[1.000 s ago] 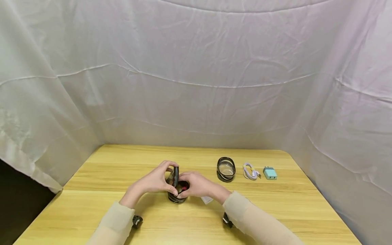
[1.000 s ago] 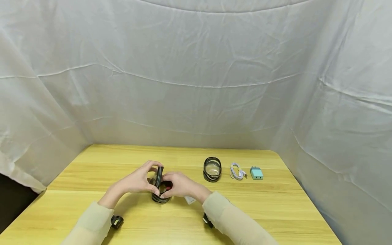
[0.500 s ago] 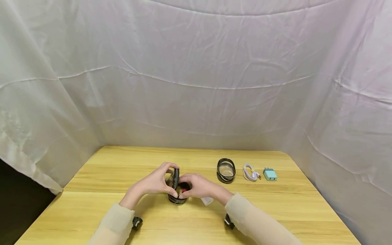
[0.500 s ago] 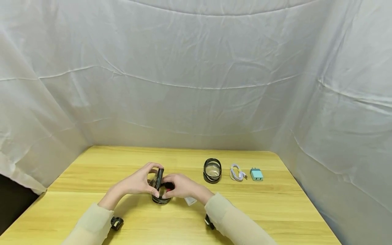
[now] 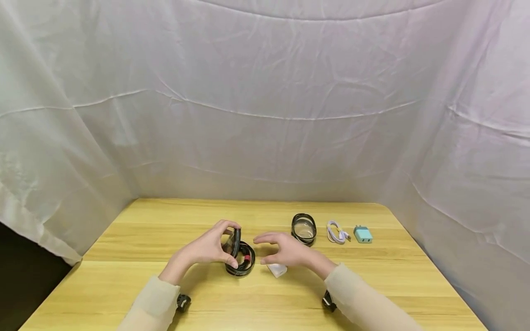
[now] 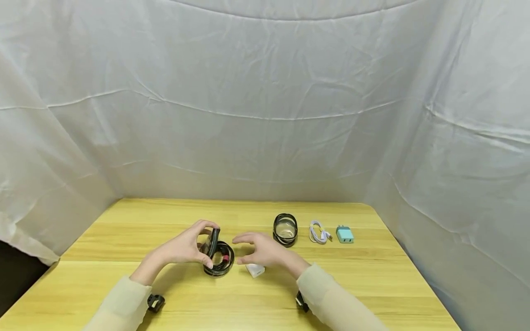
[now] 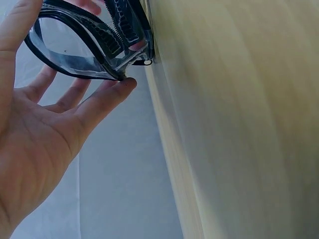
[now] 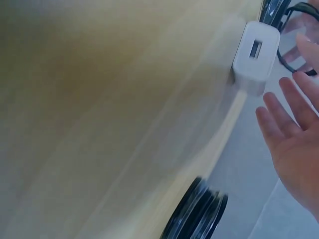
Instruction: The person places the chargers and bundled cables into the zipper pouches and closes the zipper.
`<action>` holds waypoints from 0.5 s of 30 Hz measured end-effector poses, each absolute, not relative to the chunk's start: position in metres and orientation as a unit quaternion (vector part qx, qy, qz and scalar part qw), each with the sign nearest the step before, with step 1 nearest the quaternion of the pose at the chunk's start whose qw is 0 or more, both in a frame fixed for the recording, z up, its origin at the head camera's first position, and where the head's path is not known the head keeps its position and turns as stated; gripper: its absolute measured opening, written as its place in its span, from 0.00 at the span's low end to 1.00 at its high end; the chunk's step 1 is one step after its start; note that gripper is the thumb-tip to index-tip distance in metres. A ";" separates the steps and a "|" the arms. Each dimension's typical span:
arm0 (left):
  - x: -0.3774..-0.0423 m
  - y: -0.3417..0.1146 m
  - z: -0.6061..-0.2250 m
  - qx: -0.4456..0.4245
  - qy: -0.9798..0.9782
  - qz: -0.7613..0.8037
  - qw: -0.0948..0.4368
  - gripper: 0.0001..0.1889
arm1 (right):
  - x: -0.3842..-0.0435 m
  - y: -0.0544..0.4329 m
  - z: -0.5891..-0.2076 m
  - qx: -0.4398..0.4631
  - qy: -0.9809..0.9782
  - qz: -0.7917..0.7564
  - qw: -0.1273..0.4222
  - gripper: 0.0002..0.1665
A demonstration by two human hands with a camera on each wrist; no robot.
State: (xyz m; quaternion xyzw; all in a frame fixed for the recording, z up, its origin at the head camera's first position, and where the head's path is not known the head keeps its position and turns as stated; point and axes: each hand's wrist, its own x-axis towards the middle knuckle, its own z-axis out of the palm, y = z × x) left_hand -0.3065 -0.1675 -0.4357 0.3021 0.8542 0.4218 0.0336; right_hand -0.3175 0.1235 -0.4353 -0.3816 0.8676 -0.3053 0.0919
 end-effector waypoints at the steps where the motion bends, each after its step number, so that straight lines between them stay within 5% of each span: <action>1: -0.306 -0.168 -0.436 0.302 0.855 0.421 0.032 0.52 | -0.318 0.127 -0.436 -0.381 0.866 -0.311 0.095 0.34; 15: -0.305 -0.166 -0.435 0.305 0.857 0.415 0.026 0.52 | -0.316 0.156 -0.440 -0.411 0.839 -0.331 0.130 0.34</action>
